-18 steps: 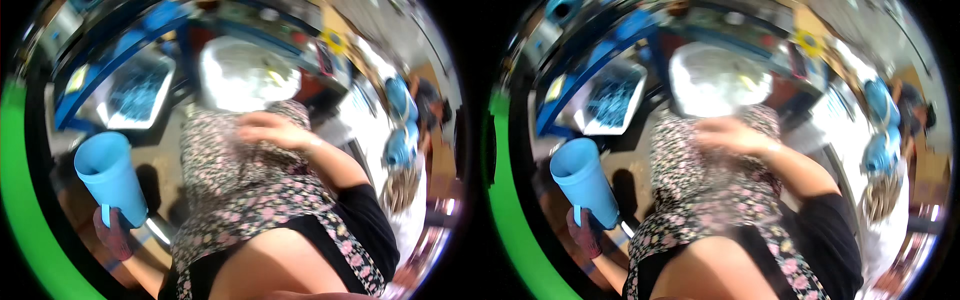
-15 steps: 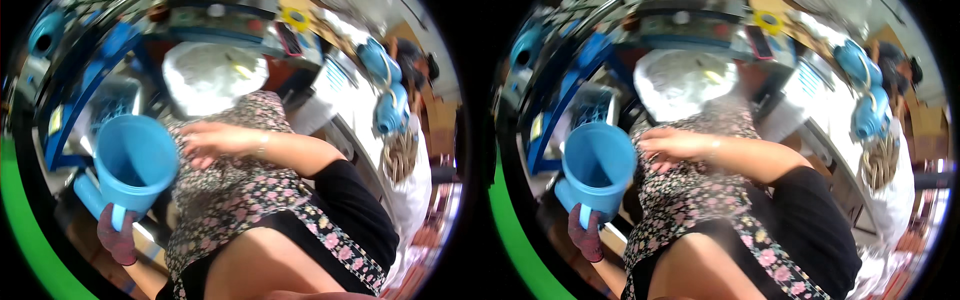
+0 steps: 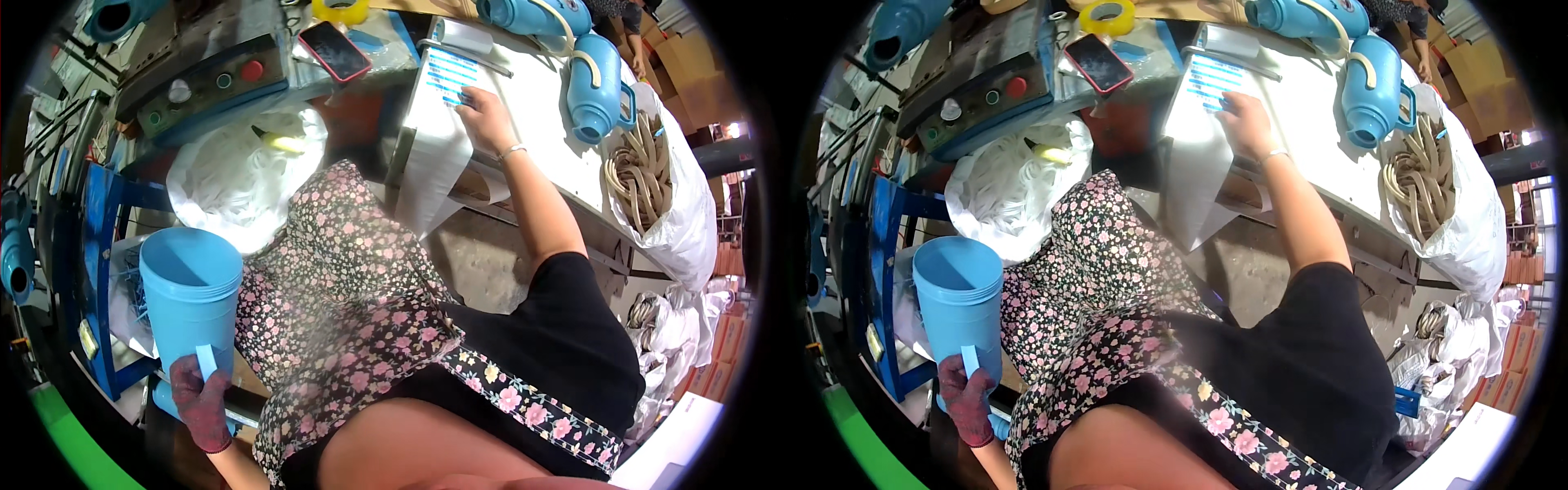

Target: The person assembles blue thermoses by placing internal rings, inserting them into a machine for processing, and attaching white handles.

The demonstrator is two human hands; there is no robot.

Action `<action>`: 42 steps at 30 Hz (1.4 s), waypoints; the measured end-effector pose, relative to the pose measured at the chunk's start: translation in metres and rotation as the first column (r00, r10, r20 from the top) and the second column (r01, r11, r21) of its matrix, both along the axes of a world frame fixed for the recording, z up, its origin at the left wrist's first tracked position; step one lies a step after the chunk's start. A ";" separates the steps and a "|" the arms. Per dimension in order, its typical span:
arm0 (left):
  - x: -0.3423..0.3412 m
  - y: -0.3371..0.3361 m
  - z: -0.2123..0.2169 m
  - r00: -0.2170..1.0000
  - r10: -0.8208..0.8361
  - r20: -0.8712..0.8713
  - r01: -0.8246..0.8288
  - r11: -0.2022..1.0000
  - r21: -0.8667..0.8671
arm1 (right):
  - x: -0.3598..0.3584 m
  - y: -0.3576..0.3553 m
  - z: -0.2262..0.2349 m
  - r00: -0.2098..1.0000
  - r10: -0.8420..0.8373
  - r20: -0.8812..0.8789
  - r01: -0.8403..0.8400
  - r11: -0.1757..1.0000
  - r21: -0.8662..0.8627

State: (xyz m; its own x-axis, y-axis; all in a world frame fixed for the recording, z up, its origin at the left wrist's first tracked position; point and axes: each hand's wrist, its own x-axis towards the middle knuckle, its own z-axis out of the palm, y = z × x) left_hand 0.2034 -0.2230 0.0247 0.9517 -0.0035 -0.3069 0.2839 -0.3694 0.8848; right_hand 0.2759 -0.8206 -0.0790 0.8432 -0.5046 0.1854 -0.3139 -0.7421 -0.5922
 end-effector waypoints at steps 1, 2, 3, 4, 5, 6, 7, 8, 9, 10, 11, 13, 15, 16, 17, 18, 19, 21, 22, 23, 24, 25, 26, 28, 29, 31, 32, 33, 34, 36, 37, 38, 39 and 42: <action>0.003 -0.010 -0.001 0.997 -0.050 0.059 0.050 0.999 -0.002 | 0.001 -0.002 -0.004 1.000 -0.009 -0.001 0.009 1.000 0.010; 0.004 -0.019 0.000 0.989 -0.099 0.113 0.099 0.995 0.000 | 0.004 -0.007 -0.009 1.000 0.013 -0.005 -0.013 0.990 -0.138; 0.005 -0.028 -0.002 0.975 -0.139 0.172 0.141 0.990 -0.001 | 0.009 -0.006 -0.010 0.999 0.042 -0.010 -0.043 0.956 -0.289; 0.007 -0.039 0.009 0.978 -0.196 0.066 0.200 0.978 -0.056 | 0.010 -0.003 -0.007 0.996 0.064 -0.059 -0.079 0.951 -0.300; 0.008 -0.042 0.007 0.968 -0.236 0.087 0.239 0.970 -0.030 | 0.009 -0.003 -0.008 0.996 0.068 -0.056 -0.081 0.952 -0.295; 0.010 -0.046 0.006 0.954 -0.279 0.108 0.281 0.960 -0.002 | 0.007 -0.003 -0.010 0.996 0.081 -0.044 -0.091 0.942 -0.323; 0.014 -0.054 0.006 0.937 -0.322 0.132 0.322 0.946 0.020 | 0.007 -0.003 -0.012 0.995 0.094 -0.034 -0.100 0.929 -0.356; 0.019 -0.070 0.014 0.957 -0.282 0.067 0.286 0.957 -0.055 | 0.008 -0.001 -0.014 0.995 0.094 -0.033 -0.100 0.930 -0.354; 0.023 -0.081 0.018 0.956 -0.290 0.047 0.292 0.954 -0.073 | 0.010 0.000 -0.016 0.999 0.044 0.008 -0.039 0.938 -0.346; 0.027 -0.084 0.016 0.955 -0.295 0.032 0.297 0.951 -0.083 | 0.013 0.000 -0.017 0.999 0.020 0.032 -0.009 0.941 -0.338; 0.029 -0.087 0.014 0.954 -0.298 0.025 0.299 0.951 -0.085 | 0.015 0.001 -0.018 0.999 -0.002 0.052 0.019 0.943 -0.331; 0.027 -0.086 0.011 0.959 -0.281 0.036 0.283 0.956 -0.083 | 0.022 0.002 -0.018 1.000 -0.002 0.015 0.006 0.947 -0.321; 0.021 -0.082 0.010 0.970 -0.236 0.058 0.241 0.964 -0.115 | 0.020 0.003 -0.018 0.998 0.061 0.012 -0.053 0.935 -0.350; 0.019 -0.077 0.011 0.979 -0.198 0.056 0.204 0.970 -0.130 | 0.017 0.006 -0.020 0.995 0.096 0.021 -0.082 0.928 -0.362; 0.018 -0.076 0.011 0.984 -0.169 0.059 0.177 0.973 -0.150 | 0.015 0.011 -0.019 0.993 0.108 0.046 -0.082 0.919 -0.385; 0.022 -0.076 0.006 0.977 -0.192 0.090 0.201 0.973 -0.113 | 0.009 0.016 -0.019 0.992 0.111 0.067 -0.074 0.909 -0.409; 0.023 -0.080 0.008 0.971 -0.214 0.105 0.220 0.974 -0.050 | 0.007 0.029 -0.020 0.985 0.107 0.137 -0.038 0.902 -0.430; 0.025 -0.089 0.008 0.959 -0.263 0.106 0.254 0.963 0.088 | 0.015 0.082 -0.007 0.907 0.195 0.374 -0.037 0.920 -0.390; 0.026 -0.093 0.005 0.956 -0.274 0.107 0.260 0.957 0.131 | 0.017 0.127 0.013 0.902 0.163 0.400 -0.213 0.973 0.085; 0.026 -0.095 0.004 0.962 -0.258 0.088 0.248 0.963 0.108 | 0.014 0.170 0.024 0.906 0.156 0.394 -0.316 0.868 0.383; 0.027 -0.095 0.002 0.968 -0.240 0.070 0.234 0.969 0.079 | 0.011 0.212 0.035 0.894 0.196 0.403 -0.414 0.705 0.576; 0.025 -0.092 -0.002 0.961 -0.256 0.103 0.248 0.965 0.083 | 0.008 0.249 0.043 0.866 0.243 0.438 -0.497 0.529 0.688; 0.022 -0.089 -0.007 0.954 -0.268 0.135 0.257 0.962 0.090 | 0.008 0.280 0.049 0.828 0.283 0.485 -0.560 0.353 0.750; 0.017 -0.088 -0.008 0.951 -0.268 0.157 0.256 0.963 0.088 | 0.010 0.315 0.061 0.757 0.358 0.547 -0.587 0.002 0.810; 0.016 -0.088 -0.007 0.951 -0.268 0.157 0.256 0.962 0.092 | 0.012 0.324 0.056 0.753 0.383 0.535 -0.579 -0.001 0.815; 0.014 -0.087 -0.007 0.951 -0.266 0.155 0.253 0.962 0.102 | 0.018 0.338 0.052 0.760 0.389 0.521 -0.587 0.066 0.807; 0.014 -0.085 -0.011 0.945 -0.278 0.175 0.261 0.959 0.112 | 0.021 0.341 0.050 0.759 0.389 0.523 -0.588 0.064 0.806; 0.014 -0.084 -0.012 0.939 -0.282 0.194 0.264 0.957 0.118 | 0.023 0.343 0.047 0.756 0.400 0.517 -0.594 0.091 0.799; 0.013 -0.084 -0.013 0.934 -0.287 0.212 0.266 0.956 0.125 | 0.025 0.346 0.046 0.755 0.410 0.511 -0.600 0.119 0.791; 0.014 -0.084 -0.014 0.915 -0.315 0.251 0.285 0.947 0.149 | 0.027 0.350 0.048 0.769 0.412 0.488 -0.590 0.166 0.790; 0.015 -0.083 -0.015 0.901 -0.338 0.271 0.302 0.939 0.167 | 0.028 0.353 0.050 0.784 0.409 0.467 -0.580 0.214 0.786; 0.016 -0.082 -0.016 0.902 -0.338 0.270 0.303 0.939 0.165 | 0.029 0.356 0.052 0.785 0.410 0.466 -0.579 0.214 0.787; 0.018 -0.081 -0.018 0.851 -0.387 0.355 0.325 0.919 0.222 | 0.031 0.359 0.055 0.801 0.433 0.413 -0.574 0.360 0.736; 0.017 -0.073 -0.023 0.796 -0.440 0.414 0.338 0.892 0.299 | 0.041 0.359 0.049 0.833 0.489 0.260 -0.528 0.558 0.640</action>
State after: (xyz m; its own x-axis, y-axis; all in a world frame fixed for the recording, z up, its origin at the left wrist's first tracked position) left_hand 0.2206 -0.2964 0.0015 0.9107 -0.3921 0.1296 -0.3425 -0.5419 0.7675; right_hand 0.3173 -0.4612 -0.0298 0.9995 0.0064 0.0305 0.0311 -0.1709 -0.9848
